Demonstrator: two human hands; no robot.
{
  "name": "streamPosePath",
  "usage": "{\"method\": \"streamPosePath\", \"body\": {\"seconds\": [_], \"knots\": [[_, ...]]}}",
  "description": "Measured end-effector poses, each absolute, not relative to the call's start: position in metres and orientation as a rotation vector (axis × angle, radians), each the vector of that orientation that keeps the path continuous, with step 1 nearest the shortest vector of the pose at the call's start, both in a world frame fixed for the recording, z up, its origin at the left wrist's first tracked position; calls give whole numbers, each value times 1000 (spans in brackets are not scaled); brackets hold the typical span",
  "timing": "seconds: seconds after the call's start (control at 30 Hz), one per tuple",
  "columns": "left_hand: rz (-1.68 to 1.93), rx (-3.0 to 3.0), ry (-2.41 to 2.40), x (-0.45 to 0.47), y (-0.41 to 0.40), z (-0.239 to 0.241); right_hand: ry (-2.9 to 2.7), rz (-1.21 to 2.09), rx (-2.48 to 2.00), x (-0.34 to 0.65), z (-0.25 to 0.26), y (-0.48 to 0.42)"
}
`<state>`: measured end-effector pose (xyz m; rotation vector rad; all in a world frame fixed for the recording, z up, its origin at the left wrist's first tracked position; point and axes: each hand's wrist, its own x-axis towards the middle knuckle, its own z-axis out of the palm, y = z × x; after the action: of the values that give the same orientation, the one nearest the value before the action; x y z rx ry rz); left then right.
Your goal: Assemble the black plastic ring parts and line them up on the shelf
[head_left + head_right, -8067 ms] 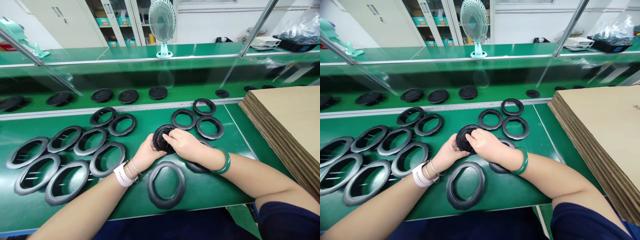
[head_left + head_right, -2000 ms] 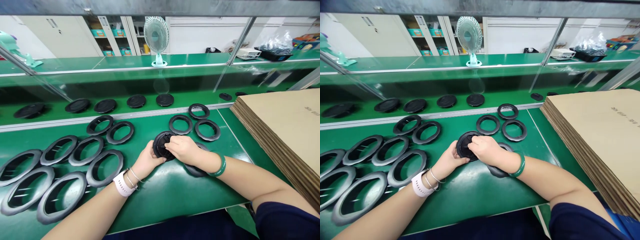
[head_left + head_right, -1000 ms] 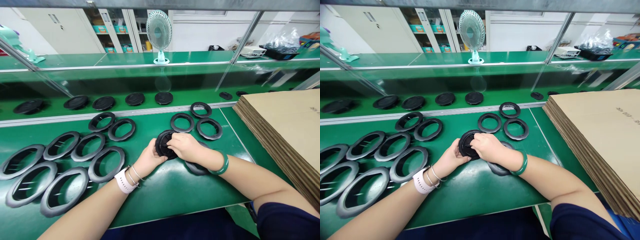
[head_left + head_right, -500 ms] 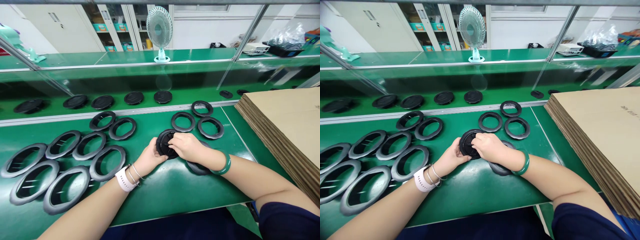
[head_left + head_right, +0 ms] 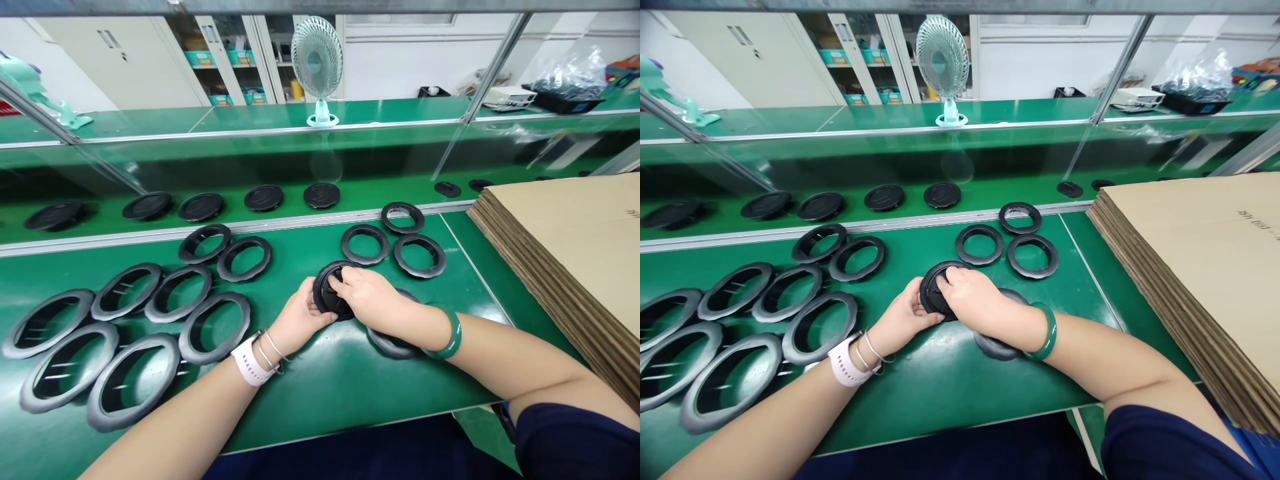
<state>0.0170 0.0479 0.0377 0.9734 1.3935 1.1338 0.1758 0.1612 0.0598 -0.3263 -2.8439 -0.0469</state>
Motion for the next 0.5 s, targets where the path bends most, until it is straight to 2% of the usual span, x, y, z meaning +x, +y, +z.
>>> {"method": "streamPosePath", "body": {"seconds": [0.13,0.27,0.4,0.5], "knots": [[1143,951,1428,16,48,36,-2726,85,-259,176,63,165],[1255,935,1416,17,48,36,-2314,439,-404,181,69,174],[1261,955,1374,20,46,39,-2244,945,-627,179,61,184],[1222,984,1373,22,44,42,-2191,1132,-722,175,54,188]]}}
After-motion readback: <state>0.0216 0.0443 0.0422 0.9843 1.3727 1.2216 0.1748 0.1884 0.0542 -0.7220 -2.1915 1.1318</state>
